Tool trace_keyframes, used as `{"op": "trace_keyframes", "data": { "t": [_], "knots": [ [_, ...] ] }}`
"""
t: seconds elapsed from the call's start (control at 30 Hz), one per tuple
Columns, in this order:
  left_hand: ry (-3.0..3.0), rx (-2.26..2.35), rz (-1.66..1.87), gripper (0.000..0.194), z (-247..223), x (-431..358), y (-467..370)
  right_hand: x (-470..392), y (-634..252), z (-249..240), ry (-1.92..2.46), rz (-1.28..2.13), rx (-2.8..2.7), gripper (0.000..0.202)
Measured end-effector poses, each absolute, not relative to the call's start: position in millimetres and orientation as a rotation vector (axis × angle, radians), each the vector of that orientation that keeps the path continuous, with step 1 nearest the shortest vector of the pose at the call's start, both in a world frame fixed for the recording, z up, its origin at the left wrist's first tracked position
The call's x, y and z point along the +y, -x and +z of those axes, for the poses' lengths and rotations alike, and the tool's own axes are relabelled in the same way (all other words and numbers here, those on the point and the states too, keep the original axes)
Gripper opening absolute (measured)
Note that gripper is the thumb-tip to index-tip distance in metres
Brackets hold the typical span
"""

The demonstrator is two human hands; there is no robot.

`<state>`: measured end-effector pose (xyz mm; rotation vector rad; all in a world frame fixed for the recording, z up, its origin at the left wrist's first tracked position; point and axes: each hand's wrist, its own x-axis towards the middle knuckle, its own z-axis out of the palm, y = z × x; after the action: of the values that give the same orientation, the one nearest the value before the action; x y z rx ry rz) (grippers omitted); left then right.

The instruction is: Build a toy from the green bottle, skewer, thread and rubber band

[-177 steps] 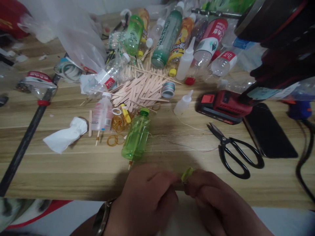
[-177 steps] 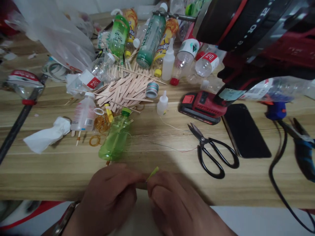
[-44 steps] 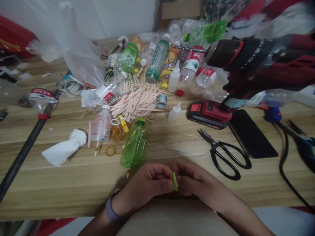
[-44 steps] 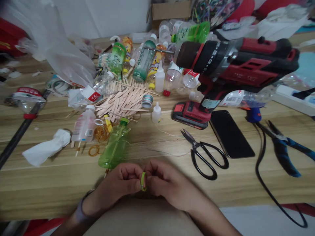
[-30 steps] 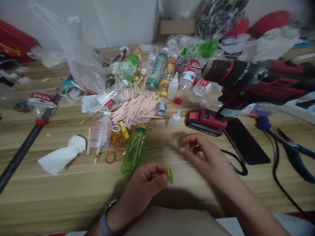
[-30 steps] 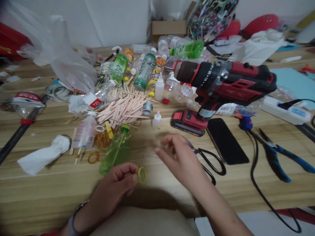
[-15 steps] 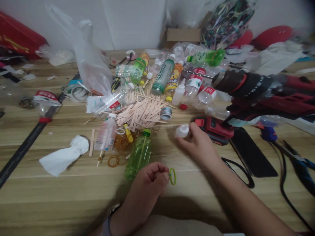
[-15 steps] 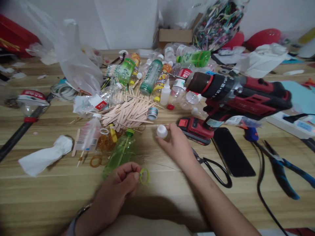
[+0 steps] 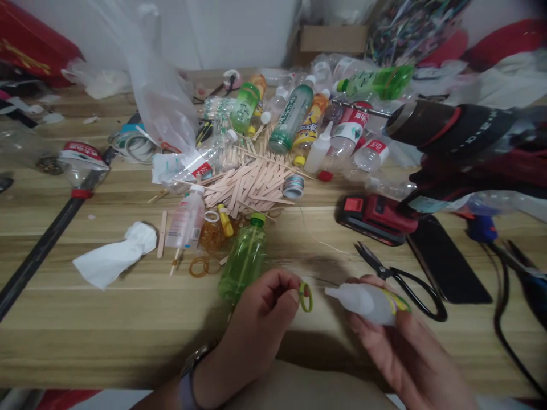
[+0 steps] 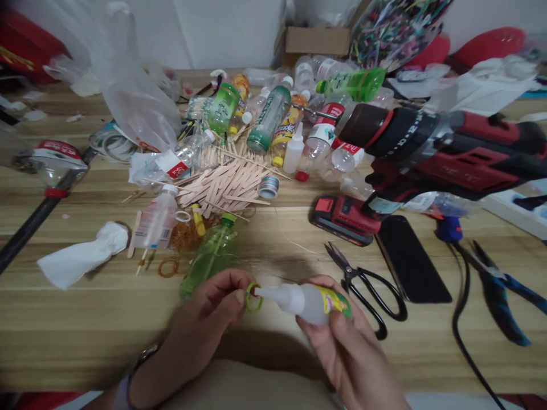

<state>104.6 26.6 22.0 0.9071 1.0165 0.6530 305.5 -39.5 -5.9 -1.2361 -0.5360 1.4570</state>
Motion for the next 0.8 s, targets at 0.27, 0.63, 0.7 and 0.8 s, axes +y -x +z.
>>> {"op": "trace_keyframes", "data": {
  "t": [0.27, 0.63, 0.7, 0.8],
  "knots": [
    [-0.756, 0.902, 0.662, 0.014, 24.0, 22.3, -105.9, -27.7, -299.1, -4.3, 1.099, 1.532, -0.397, 0.034],
    [-0.831, 0.946, 0.585, 0.020, 19.6, 18.6, -105.0, -29.4, -301.5, 21.2, 1.088, 1.423, -0.388, 0.031],
    [-0.851, 0.947, 0.569, 0.020, 17.2, 17.1, -103.2, -33.1, -301.6, 24.1, 1.105, 1.333, -0.473, 0.033],
    [-0.909, 0.968, 0.579, 0.020, 14.0, 15.8, -101.1, -47.8, -307.0, 15.7, 1.160, 1.213, -0.611, 0.039]
  ]
}}
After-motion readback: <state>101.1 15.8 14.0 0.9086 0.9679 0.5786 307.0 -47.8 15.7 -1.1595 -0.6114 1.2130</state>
